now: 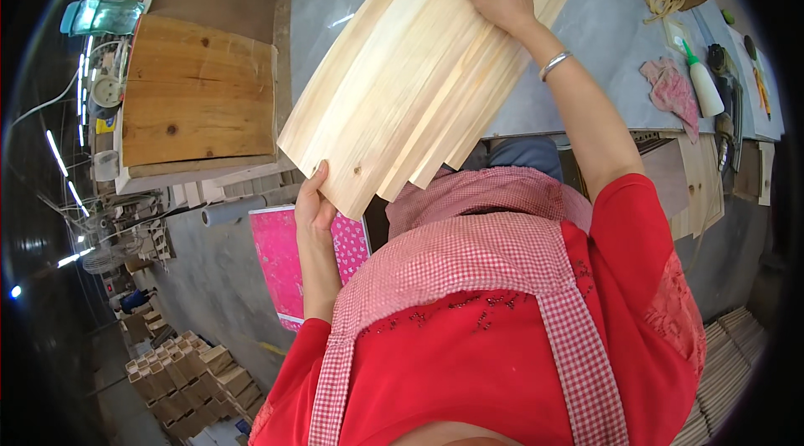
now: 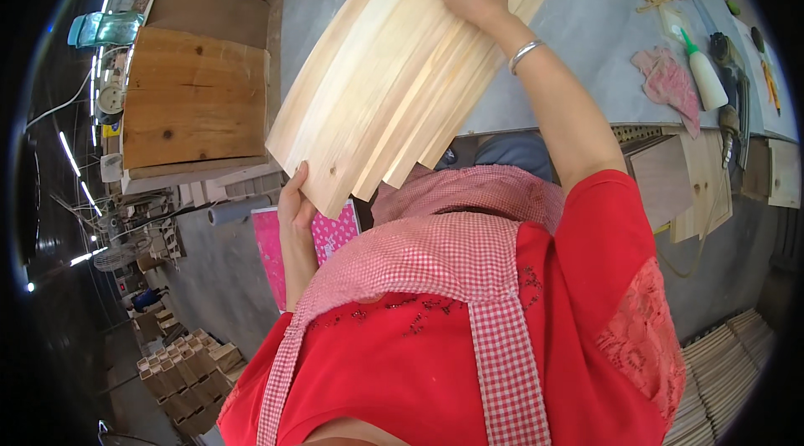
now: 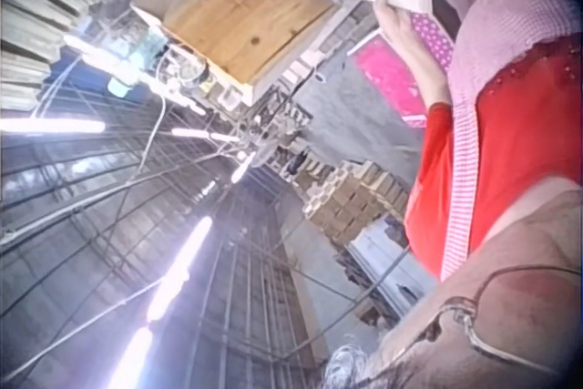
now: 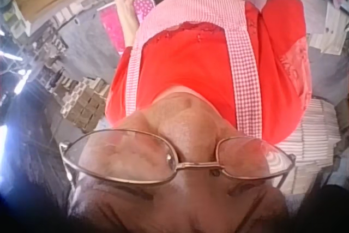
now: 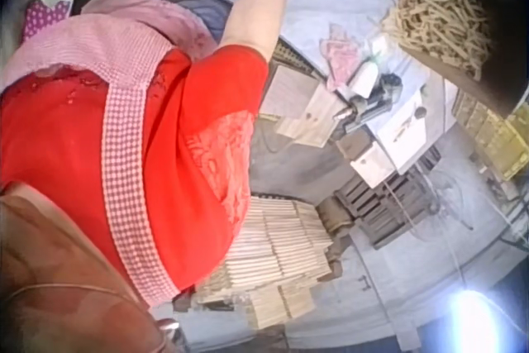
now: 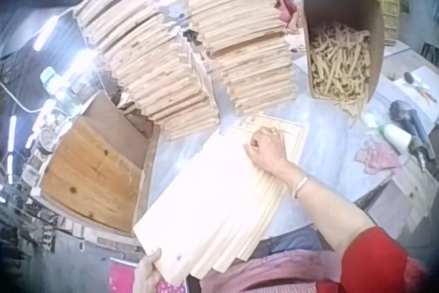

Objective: Assembling wooden storage boxes by applying glue to wooden boards and stacking components.

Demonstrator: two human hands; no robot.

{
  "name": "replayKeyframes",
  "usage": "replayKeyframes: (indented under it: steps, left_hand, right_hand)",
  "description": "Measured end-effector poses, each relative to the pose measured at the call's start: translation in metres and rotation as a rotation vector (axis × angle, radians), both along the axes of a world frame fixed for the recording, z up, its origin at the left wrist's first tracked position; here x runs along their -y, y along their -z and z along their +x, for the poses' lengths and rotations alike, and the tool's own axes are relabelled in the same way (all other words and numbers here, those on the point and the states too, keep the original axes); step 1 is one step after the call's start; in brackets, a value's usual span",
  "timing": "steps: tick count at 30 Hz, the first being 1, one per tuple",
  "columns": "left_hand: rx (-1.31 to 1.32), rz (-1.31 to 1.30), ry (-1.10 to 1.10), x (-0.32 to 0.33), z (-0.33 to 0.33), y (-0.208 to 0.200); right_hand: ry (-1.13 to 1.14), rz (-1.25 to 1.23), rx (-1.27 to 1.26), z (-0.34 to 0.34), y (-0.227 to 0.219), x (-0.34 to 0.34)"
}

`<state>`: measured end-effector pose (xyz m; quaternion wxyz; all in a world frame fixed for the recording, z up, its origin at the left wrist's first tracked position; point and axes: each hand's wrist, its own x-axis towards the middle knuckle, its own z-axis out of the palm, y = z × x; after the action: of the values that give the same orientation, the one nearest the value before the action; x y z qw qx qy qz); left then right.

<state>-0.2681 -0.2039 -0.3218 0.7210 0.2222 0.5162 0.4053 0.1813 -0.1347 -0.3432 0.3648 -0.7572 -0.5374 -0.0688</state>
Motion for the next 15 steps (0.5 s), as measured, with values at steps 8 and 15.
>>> replayKeyframes:
  steps: [8, 15]
  left_hand:
    - [-0.955, 0.291, 0.101, -0.016, -0.024, -0.008]
    - [-1.318, 1.076, 0.2, -0.026, 0.04, -0.051]
  right_hand:
    - [-0.067, 0.169, -0.087, -0.002, 0.014, 0.01]
    - [0.411, 0.446, 0.085, 0.106, -0.004, 0.161]
